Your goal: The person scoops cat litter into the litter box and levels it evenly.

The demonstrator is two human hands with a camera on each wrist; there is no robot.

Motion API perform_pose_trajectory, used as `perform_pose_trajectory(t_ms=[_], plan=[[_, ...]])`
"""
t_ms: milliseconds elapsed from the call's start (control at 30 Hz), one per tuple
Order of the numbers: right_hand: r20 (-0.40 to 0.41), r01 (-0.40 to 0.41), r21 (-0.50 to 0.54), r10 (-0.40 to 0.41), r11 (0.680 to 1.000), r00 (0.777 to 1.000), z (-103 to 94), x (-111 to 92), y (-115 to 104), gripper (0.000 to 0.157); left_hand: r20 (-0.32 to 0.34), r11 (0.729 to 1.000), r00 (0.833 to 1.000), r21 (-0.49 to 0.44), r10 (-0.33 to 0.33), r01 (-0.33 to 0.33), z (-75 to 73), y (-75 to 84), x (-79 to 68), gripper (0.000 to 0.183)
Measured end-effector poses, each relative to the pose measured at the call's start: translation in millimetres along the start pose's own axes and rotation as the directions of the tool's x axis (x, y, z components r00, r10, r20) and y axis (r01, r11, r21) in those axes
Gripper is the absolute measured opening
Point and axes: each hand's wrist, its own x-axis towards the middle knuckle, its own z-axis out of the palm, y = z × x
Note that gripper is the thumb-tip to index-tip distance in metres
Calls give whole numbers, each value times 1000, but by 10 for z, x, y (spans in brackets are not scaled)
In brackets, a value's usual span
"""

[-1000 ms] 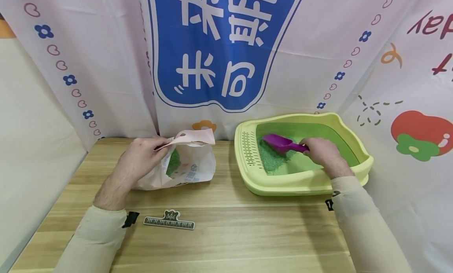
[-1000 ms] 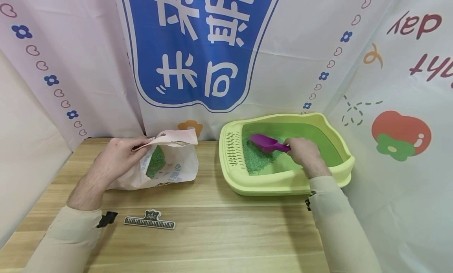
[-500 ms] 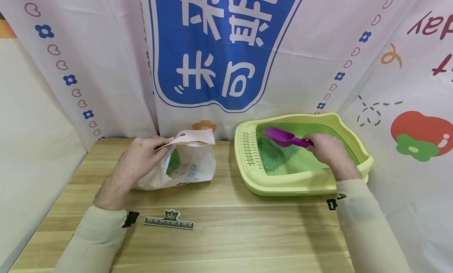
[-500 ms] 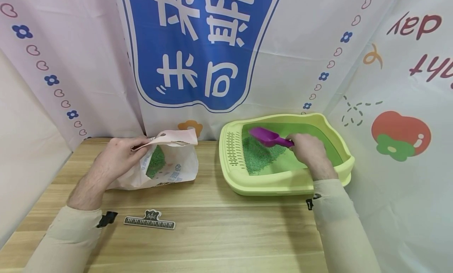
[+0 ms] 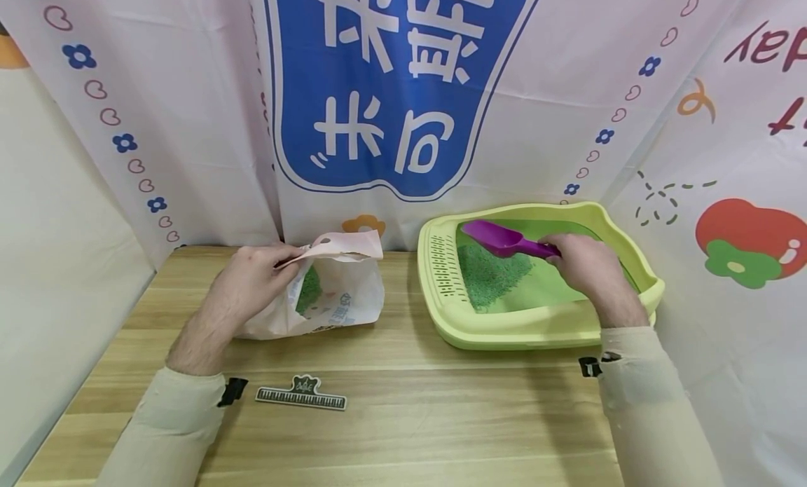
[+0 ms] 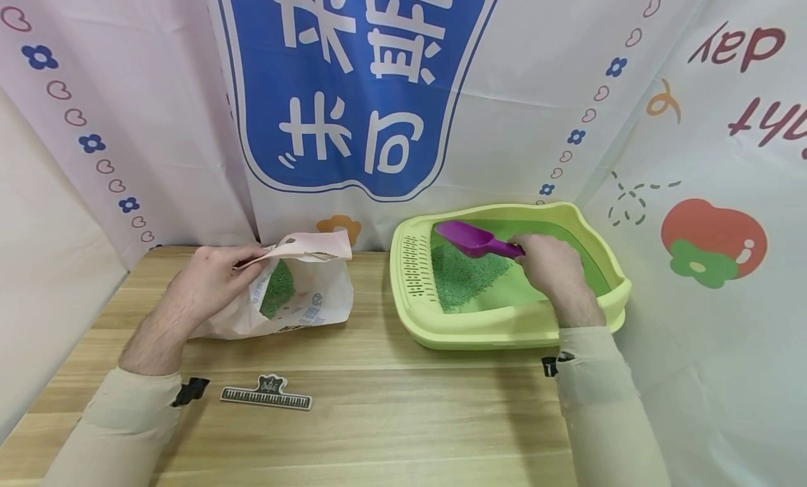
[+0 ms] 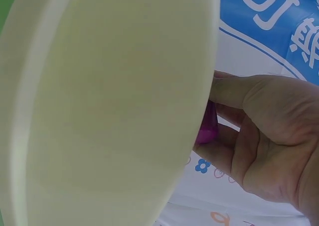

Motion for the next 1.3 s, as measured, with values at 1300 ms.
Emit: perform_pose_trajectory(t_ms=[1300], plan=[[-173,23,18,-19,1000,985,267,68,-1017,32,-32,1000,999,13,15,-15,18,-4,-8,20]])
